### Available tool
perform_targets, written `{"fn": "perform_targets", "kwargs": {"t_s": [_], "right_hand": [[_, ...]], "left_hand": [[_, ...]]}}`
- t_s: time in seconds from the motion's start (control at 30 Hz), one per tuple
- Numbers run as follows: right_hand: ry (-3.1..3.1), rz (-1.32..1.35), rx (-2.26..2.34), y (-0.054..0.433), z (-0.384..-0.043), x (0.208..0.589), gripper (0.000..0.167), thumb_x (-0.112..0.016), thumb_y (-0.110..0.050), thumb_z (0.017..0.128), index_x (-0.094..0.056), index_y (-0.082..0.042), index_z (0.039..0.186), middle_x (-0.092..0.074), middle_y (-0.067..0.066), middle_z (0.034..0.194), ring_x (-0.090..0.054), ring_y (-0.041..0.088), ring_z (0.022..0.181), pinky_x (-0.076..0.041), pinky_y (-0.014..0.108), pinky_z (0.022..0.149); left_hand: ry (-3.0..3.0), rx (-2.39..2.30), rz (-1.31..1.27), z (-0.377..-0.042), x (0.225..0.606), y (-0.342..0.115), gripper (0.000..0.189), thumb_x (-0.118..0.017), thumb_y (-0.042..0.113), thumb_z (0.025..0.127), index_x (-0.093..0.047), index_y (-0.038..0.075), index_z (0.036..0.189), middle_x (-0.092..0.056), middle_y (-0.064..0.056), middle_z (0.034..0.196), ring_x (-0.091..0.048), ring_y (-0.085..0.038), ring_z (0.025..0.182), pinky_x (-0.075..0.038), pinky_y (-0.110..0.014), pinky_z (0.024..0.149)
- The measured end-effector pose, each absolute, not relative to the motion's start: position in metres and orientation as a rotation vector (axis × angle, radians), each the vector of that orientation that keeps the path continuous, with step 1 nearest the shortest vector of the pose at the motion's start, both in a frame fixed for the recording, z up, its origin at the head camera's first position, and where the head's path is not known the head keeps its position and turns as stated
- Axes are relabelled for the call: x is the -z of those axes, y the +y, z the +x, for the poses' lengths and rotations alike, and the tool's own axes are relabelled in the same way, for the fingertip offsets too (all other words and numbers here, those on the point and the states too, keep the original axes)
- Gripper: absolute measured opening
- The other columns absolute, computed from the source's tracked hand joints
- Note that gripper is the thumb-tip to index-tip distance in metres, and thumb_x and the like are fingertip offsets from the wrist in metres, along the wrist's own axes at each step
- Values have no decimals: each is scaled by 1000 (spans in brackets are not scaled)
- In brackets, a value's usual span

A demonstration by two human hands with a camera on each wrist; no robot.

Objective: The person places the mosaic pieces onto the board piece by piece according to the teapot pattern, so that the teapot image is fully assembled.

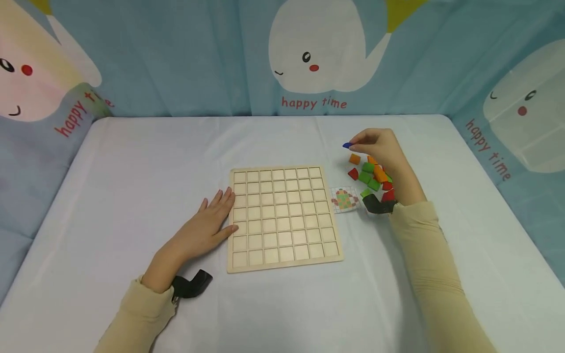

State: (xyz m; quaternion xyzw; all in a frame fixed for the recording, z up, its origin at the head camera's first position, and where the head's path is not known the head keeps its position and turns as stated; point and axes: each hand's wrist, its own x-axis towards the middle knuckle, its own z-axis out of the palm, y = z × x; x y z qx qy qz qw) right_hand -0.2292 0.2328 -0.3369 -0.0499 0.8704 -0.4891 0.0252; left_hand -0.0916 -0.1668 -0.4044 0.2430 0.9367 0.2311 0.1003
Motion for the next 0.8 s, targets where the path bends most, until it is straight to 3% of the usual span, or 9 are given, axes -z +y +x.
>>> {"fn": "perform_targets", "kwargs": {"t_s": [0.13, 0.23, 0.37, 0.57, 0.8], "right_hand": [[2599, -177, 1627, 208, -222, 333, 12, -73, -9, 83, -71, -1, 91, -70, 1, 87, -62, 15, 84, -47, 27, 76], [2528, -239, 1663, 190, -216, 332, 12, -73, -7, 83, -71, 1, 91, -70, -1, 83, -64, 22, 85, -48, 28, 76], [2417, -325, 1690, 167, -211, 336, 11, -72, -3, 83, -69, 4, 91, -69, 5, 82, -64, 33, 87, -50, 29, 81], [2333, -389, 1596, 142, -209, 348, 5, -69, 1, 84, -69, 4, 88, -68, 7, 83, -62, 37, 87, -51, 37, 81], [2253, -475, 1507, 115, -216, 358, 8, -68, 2, 84, -69, 7, 89, -69, 7, 81, -63, 29, 83, -52, 38, 79]], "left_hand": [[2777, -688, 706, -89, 406, -169, 72, -51, 29, 98, -15, -8, 147, -11, -22, 154, -6, -37, 142, -6, -58, 110], [2791, -678, 703, -87, 406, -169, 72, -51, 30, 98, -16, -7, 147, -11, -22, 154, -6, -37, 142, -6, -58, 110], [2811, -672, 709, -84, 405, -168, 70, -51, 30, 98, -17, -8, 147, -12, -21, 154, -8, -37, 141, -8, -58, 110], [2803, -674, 724, -83, 406, -164, 73, -52, 31, 97, -16, -8, 147, -12, -21, 154, -9, -37, 141, -9, -58, 110], [2808, -651, 719, -82, 405, -162, 72, -52, 31, 97, -16, -8, 147, -12, -21, 154, -9, -36, 142, -9, -57, 110]]}}
